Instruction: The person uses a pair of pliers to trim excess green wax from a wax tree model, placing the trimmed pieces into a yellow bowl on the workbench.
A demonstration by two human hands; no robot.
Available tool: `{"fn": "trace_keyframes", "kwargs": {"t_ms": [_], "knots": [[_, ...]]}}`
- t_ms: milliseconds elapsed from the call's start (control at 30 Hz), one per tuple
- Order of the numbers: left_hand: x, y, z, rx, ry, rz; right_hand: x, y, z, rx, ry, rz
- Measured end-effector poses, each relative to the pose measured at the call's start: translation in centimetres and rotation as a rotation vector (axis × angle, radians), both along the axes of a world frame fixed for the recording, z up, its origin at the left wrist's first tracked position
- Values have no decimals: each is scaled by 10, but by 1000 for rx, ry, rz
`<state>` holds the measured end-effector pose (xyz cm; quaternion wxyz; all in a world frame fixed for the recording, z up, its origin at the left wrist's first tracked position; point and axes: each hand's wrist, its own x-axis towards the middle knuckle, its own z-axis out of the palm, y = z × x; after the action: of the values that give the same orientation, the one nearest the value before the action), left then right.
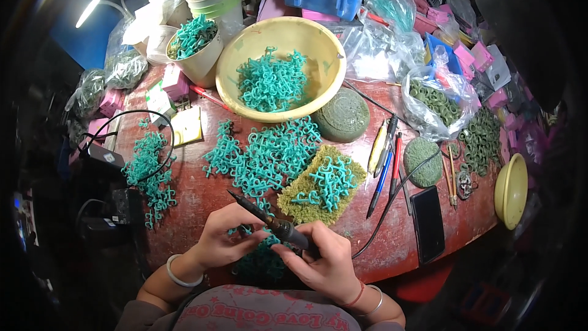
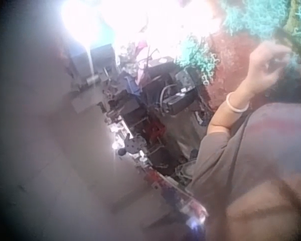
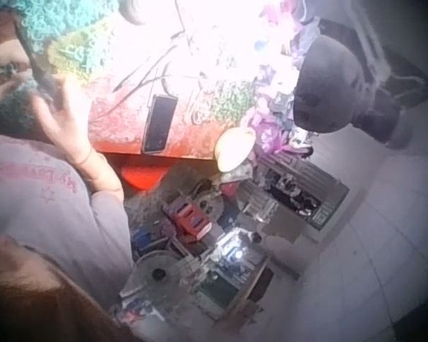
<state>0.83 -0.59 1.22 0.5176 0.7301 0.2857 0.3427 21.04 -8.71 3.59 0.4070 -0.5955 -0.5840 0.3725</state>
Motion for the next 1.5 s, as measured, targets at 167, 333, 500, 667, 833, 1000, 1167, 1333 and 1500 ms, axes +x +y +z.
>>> {"fn": "trace_keyframes", "kwargs": {"t_ms": [167,333,500,667,833,1000,1167,1333,1500], "knots": [[0,-4,-9,-194,-106,-74,-6,1,-14,44,133,-86],[-1,-5,-8,-462,-120,-150,-8,1,-15,-40,308,-127],[1,-5,-12,-420,-133,-159,-8,1,-17,10,285,-87],[-3,-4,-15,-694,-163,-44,7,-10,1,198,-152,-155],[0,-1,-4,-805,-148,47,42,-41,-2,215,-595,-128],[0,-2,-12,-704,-151,42,61,-58,-11,102,-876,-125],[0,0,-13,-533,-14,32,58,-53,-22,199,-763,-134],[-1,0,-15,-606,-20,23,40,-36,-36,256,-629,-40],[-1,0,-15,-717,-121,8,35,-30,-41,255,-609,-33]]}}
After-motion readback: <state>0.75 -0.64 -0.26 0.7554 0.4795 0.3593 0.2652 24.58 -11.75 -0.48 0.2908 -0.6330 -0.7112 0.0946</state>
